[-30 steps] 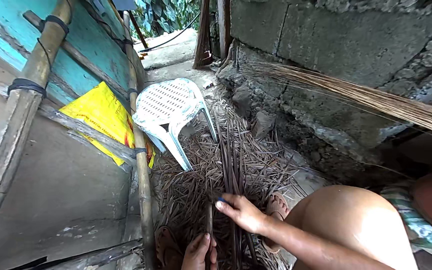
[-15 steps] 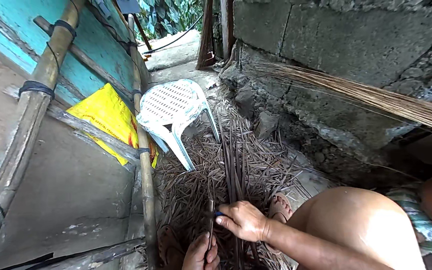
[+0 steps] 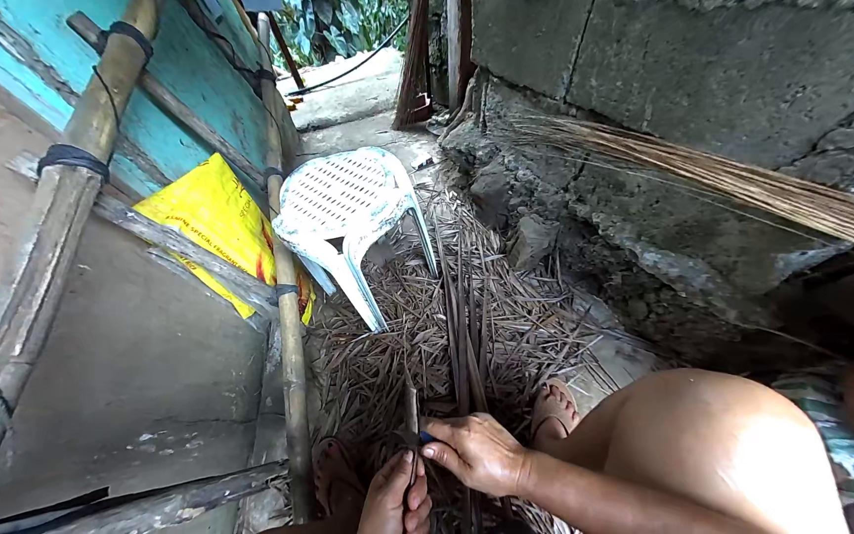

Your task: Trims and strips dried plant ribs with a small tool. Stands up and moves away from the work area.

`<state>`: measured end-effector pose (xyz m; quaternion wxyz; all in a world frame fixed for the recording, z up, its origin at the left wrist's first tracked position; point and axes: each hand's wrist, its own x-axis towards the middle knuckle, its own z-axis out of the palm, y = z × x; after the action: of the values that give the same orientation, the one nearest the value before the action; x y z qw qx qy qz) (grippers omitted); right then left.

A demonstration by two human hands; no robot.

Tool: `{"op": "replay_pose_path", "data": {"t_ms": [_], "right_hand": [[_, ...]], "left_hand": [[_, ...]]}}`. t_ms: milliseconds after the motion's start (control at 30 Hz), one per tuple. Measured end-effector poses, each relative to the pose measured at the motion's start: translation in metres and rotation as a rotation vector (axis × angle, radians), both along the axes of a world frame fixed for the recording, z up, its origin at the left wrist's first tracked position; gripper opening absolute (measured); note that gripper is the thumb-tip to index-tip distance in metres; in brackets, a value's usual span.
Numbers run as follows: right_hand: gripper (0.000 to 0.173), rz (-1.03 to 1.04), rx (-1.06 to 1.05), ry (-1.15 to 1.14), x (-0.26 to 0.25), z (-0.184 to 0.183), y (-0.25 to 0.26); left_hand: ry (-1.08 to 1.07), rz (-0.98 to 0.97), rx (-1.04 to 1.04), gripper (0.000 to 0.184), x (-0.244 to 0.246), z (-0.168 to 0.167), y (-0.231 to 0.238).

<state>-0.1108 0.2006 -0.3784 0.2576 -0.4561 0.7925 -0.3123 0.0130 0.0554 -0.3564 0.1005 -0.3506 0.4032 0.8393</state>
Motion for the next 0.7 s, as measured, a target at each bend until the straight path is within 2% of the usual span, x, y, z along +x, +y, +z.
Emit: {"op": "replay_pose_path", "data": {"t_ms": [67,133,233,333,400,500,567,700], "right_hand": [[0.049,-0.016,-0.054,0.153,-0.001,-0.006,0.0],[0.05,-0.038,-0.018,0.19,-0.008,-0.004,-0.001],[0.053,-0.176,0.181,0.056,-0.037,0.009,0.0],[0.053,-0.321,0.14,0.01,-0.06,0.014,0.008],[0.051,-0.273,0.072,-0.099,-0.05,0.02,0.009],[0.049,-0.049,0.021,-0.3,-0.015,0.023,0.004],[0.049,0.077,0.005,-0.332,-0.002,0.018,0.001],[0.05,0.148,0.047,-0.261,-0.007,0.012,-0.002]], "left_hand": [[0.014,-0.011,0.042,0.039,0.0,-0.001,-0.002],[0.019,-0.012,0.067,0.039,0.0,0.002,-0.003],[0.034,-0.048,0.073,0.04,0.002,0.004,-0.002],[0.036,-0.057,0.055,0.041,0.006,0.004,-0.003],[0.019,-0.042,0.044,0.04,0.005,0.003,-0.005],[0.016,-0.013,0.049,0.04,0.003,0.002,-0.006],[0.014,-0.004,0.032,0.042,0.002,0.003,-0.003],[0.0,0.02,0.0,0.042,0.001,0.004,0.0]]}}
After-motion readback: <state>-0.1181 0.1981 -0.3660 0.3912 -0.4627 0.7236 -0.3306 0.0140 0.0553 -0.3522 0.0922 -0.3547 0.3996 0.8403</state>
